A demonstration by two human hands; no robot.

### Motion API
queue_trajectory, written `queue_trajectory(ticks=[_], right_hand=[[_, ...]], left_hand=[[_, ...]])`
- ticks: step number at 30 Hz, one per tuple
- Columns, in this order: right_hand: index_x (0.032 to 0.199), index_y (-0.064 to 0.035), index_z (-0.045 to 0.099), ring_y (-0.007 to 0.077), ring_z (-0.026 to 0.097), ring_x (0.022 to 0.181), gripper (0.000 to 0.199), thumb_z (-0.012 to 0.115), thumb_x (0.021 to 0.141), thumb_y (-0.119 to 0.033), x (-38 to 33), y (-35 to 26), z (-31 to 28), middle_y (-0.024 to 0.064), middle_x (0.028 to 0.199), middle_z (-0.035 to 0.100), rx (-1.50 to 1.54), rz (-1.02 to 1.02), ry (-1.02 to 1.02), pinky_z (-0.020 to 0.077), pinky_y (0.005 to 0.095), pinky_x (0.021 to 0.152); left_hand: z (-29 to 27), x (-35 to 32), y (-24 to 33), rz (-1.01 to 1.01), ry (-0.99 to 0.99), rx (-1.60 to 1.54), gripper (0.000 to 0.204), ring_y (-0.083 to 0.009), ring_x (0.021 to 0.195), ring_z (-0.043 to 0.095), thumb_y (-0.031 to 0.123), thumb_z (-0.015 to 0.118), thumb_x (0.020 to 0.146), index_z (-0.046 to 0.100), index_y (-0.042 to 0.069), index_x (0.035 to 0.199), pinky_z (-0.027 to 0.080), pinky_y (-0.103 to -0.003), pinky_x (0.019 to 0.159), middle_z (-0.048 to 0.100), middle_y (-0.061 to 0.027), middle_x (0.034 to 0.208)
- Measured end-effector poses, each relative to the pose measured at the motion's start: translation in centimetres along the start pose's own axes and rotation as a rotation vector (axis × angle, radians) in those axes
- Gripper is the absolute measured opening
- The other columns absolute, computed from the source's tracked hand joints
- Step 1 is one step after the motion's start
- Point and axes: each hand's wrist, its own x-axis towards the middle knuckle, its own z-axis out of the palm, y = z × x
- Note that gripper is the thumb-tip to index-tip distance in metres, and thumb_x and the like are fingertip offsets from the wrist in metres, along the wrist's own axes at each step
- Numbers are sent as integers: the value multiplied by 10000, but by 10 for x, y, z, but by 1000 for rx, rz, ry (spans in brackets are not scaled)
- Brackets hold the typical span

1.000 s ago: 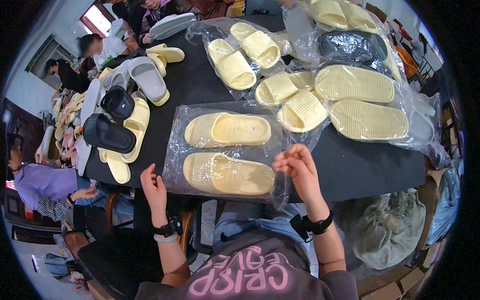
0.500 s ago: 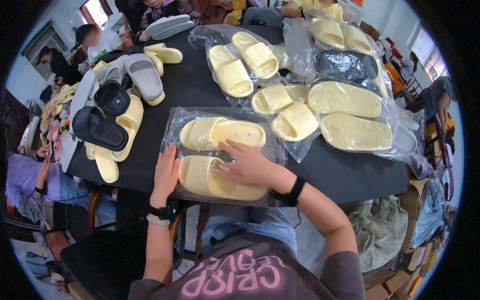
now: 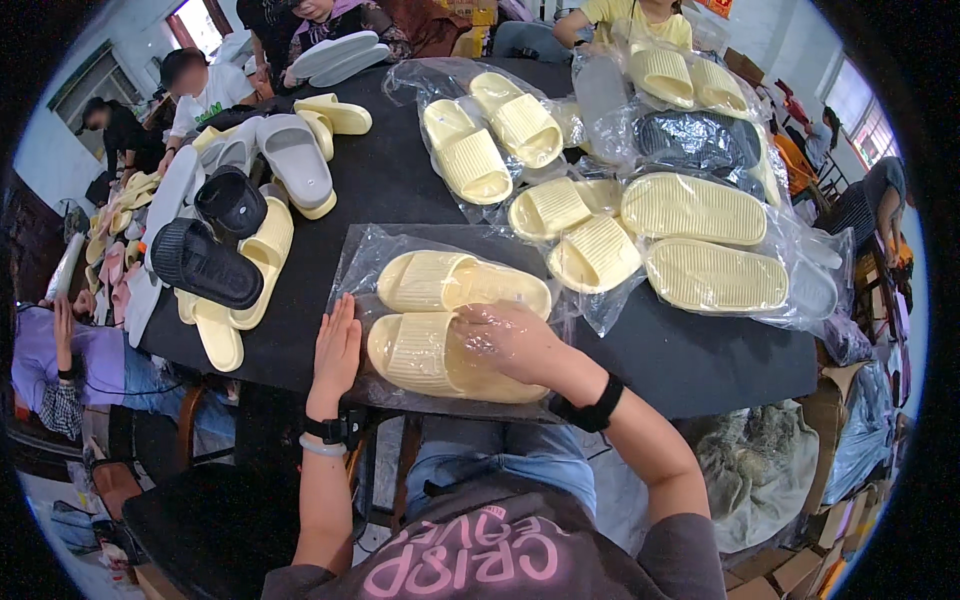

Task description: The person places pairs of slippers into clear plastic bags on a table. They handle yellow, white, and black slippers, arranging them inside the bags and stacking the filled bags. Other people at the table perform similar packaging tasks.

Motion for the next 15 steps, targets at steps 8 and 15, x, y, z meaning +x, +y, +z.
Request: queue_trajectory(ticks=[8,15], right_hand=[[1133,-149,682,401,457,1320,284,574,916,-297,1,24,27,223,1360,521,-77,-46,44,399,456,1072],[1010,-98,677,342,560,1169,233,533,922,-258,38,-3,6,172,1269,557,54,66,-132,399,485,1046]], left_hand=[[0,2,2,36,-46,123,516,-262,1470,275,338,277,1067,357,93,1514,167,-432,1204,347,-110,1568],[4,3,-7,54,-65,145,517,-273,1479,248,347,248,1069,361,115,1517,143,-449,1206,326,-100,1581]])
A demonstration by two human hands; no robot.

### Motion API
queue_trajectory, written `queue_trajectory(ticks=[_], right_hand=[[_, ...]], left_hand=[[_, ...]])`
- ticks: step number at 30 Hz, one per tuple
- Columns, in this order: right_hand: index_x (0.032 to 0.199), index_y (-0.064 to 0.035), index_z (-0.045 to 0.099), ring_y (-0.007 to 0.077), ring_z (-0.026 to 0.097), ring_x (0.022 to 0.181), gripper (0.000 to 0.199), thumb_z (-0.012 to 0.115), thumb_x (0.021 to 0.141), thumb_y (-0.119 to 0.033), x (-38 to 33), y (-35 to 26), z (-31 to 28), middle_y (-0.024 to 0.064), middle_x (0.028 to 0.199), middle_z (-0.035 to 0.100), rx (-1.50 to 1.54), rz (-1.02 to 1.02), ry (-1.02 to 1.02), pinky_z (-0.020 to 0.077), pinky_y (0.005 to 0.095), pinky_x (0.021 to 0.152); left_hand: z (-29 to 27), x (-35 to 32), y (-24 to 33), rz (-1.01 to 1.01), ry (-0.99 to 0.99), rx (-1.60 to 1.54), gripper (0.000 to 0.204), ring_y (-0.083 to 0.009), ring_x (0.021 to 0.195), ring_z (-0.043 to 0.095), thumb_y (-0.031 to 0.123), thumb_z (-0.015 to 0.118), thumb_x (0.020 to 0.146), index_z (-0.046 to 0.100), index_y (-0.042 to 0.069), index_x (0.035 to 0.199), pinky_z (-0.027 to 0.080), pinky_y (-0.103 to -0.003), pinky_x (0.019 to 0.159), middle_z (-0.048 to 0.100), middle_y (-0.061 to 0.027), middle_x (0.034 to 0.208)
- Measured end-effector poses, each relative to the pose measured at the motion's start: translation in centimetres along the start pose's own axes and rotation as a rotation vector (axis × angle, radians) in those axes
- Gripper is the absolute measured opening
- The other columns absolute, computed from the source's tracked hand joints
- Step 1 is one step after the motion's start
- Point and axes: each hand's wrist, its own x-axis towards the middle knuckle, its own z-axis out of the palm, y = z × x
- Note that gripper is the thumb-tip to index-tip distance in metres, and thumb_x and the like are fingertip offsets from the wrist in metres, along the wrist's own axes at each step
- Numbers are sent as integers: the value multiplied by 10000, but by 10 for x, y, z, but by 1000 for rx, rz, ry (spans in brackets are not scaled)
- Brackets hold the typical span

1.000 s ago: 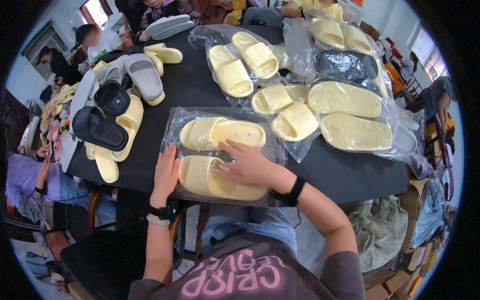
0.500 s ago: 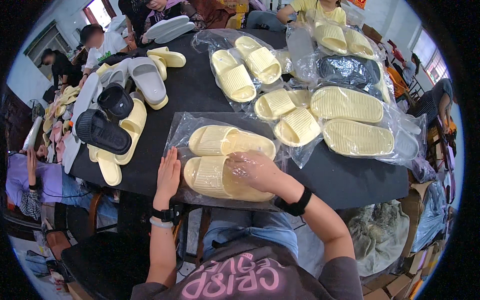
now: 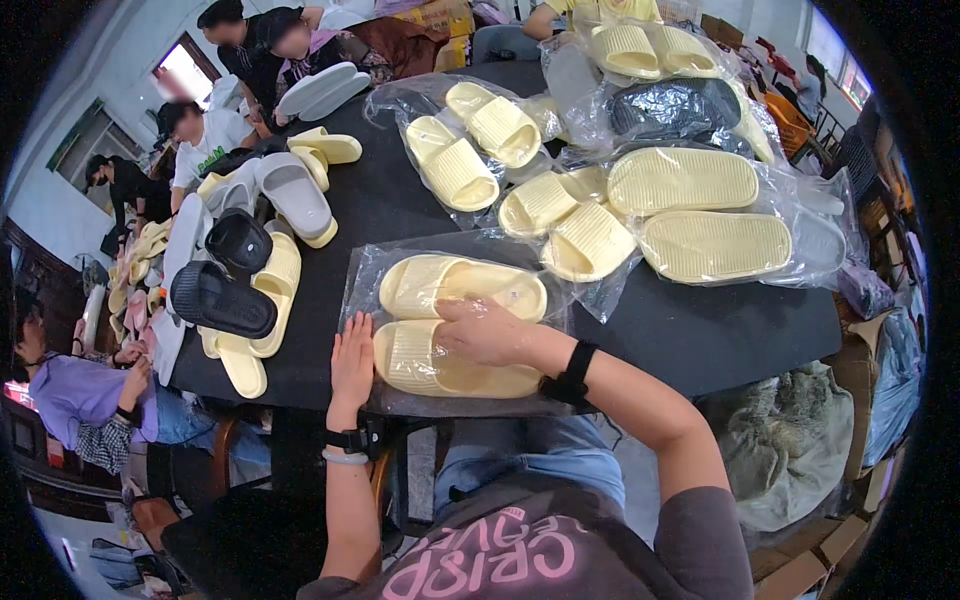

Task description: The person places pairs of slippers into clear plastic bags on a table. They handle yellow, white, and black slippers, arranging them inside the bags and stacking the filled bags. Other people at the table perform similar packaging tasks.

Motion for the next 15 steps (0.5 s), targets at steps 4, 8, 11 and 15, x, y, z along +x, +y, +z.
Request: queue_trajectory(ticks=[4,8,11,15], right_hand=[[980,-82,672,335,585,1057,195,556,901,-217,-34,13,1,132,1147,596,-72,5,162,442,435,965],[970,-71,670,363,589,1034,146,598,869,-148,-97,10,-39,158,1105,616,55,231,215,458,445,912],[986,-28,659,415,567,1028,146,581,866,-57,-151,10,-52,205,1108,603,51,362,407,460,449,899],[1109,47,629,389,499,1242,211,537,959,-70,-207,-13,-68,237,1347,512,150,632,774,409,392,1015]], left_hand=[[1,1,6,-27,14,28,518,-272,1479,250,346,254,1068,354,114,1520,139,-451,1207,328,-100,1580],[0,1,13,-57,36,111,556,-283,1470,270,389,320,1049,353,90,1516,145,-469,1204,338,-114,1573],[6,0,13,-55,93,214,708,-302,1461,285,516,459,976,358,59,1508,158,-493,1196,345,-144,1564],[6,-1,22,-30,149,297,849,-331,1446,308,627,561,876,394,67,1491,187,-541,1176,356,-174,1551]])
